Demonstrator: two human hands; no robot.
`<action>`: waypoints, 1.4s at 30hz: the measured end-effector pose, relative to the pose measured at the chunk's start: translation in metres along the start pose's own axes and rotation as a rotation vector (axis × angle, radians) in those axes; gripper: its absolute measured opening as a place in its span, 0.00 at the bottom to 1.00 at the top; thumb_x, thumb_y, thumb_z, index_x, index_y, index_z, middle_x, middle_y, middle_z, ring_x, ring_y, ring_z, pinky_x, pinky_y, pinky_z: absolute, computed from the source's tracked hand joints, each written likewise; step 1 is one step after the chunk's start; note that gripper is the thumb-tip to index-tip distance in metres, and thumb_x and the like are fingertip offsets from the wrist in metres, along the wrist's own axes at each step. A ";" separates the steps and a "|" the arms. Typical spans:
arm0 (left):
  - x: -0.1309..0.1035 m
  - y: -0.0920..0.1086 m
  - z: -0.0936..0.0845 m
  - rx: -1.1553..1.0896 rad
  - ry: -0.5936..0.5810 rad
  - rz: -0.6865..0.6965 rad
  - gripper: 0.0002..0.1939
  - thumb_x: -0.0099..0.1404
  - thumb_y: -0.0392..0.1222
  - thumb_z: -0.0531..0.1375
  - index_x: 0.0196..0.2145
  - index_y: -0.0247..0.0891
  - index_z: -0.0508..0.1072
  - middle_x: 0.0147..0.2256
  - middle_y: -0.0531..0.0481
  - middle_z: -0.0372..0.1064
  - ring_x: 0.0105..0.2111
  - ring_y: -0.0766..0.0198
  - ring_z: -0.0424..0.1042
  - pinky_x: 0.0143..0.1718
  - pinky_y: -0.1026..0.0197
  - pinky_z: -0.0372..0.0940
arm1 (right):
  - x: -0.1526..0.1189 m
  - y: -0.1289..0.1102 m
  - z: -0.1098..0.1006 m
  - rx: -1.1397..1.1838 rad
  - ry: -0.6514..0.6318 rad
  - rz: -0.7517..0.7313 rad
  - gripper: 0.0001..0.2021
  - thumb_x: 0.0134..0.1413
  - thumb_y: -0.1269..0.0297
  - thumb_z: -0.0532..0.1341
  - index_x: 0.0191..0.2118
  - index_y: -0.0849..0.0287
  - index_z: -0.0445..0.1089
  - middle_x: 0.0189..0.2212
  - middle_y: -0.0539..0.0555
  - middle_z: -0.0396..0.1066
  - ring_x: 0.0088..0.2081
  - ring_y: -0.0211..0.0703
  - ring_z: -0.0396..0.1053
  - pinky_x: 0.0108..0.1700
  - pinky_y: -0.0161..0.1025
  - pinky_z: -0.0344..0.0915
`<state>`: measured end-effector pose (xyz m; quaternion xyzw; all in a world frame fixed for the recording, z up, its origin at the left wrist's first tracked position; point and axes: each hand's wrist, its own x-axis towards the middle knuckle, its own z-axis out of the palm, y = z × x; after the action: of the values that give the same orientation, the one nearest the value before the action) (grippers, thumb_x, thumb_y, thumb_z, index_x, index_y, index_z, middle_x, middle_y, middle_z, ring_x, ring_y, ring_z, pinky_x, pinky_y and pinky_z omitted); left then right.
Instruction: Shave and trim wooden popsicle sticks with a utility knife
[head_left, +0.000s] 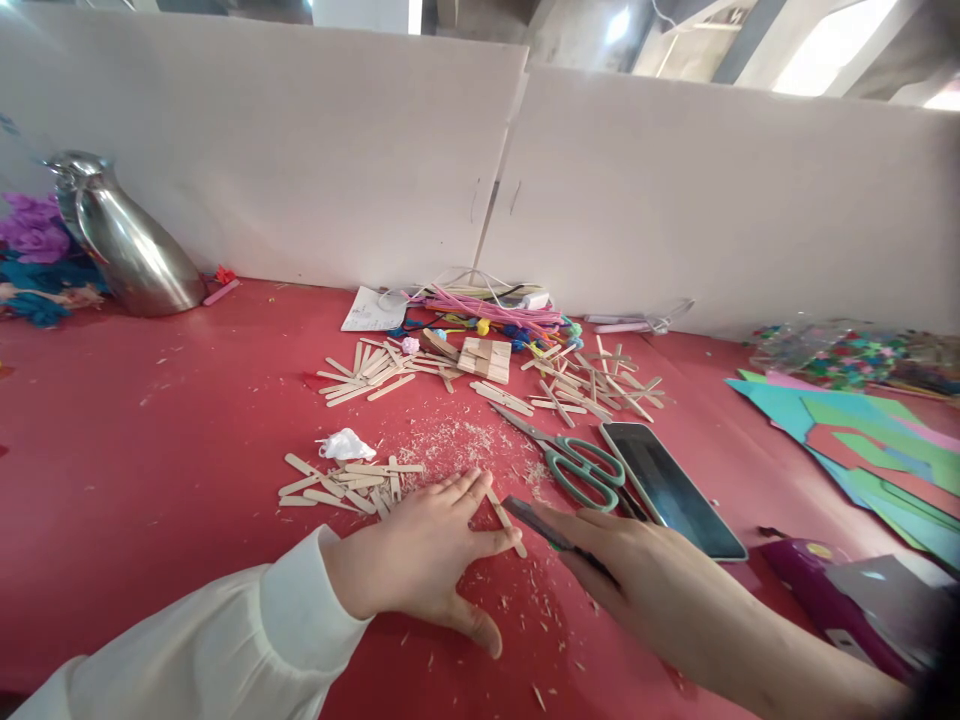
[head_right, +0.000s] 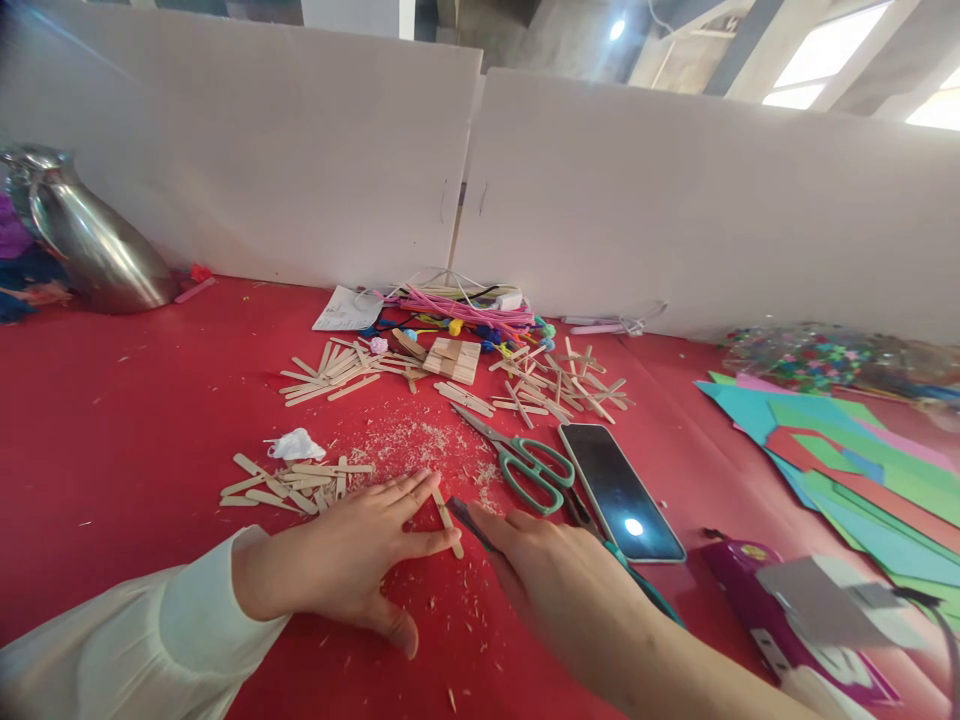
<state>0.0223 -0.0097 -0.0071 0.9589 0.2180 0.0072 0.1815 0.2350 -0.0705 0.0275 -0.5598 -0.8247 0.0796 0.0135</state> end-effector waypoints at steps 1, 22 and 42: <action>0.000 0.000 0.000 0.000 0.000 0.001 0.45 0.47 0.72 0.52 0.58 0.45 0.55 0.62 0.36 0.35 0.59 0.37 0.42 0.52 0.39 0.48 | 0.000 0.000 0.000 0.000 0.002 0.001 0.21 0.58 0.66 0.46 0.56 0.49 0.59 0.30 0.52 0.74 0.30 0.42 0.72 0.29 0.36 0.65; 0.000 0.000 0.000 -0.002 -0.010 0.007 0.45 0.48 0.71 0.51 0.58 0.45 0.54 0.62 0.35 0.34 0.59 0.39 0.40 0.52 0.40 0.47 | 0.002 -0.003 -0.002 -0.054 0.019 -0.025 0.21 0.56 0.68 0.46 0.55 0.50 0.61 0.26 0.51 0.73 0.26 0.40 0.71 0.26 0.34 0.62; -0.001 0.000 -0.002 -0.004 -0.013 0.008 0.46 0.48 0.72 0.51 0.59 0.44 0.52 0.62 0.35 0.34 0.59 0.39 0.39 0.52 0.39 0.47 | 0.003 -0.003 -0.002 -0.124 0.052 -0.075 0.24 0.53 0.73 0.47 0.55 0.51 0.60 0.26 0.51 0.73 0.23 0.39 0.70 0.24 0.33 0.64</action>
<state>0.0214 -0.0090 -0.0057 0.9594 0.2130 0.0021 0.1849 0.2314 -0.0690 0.0295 -0.5303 -0.8477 0.0133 0.0031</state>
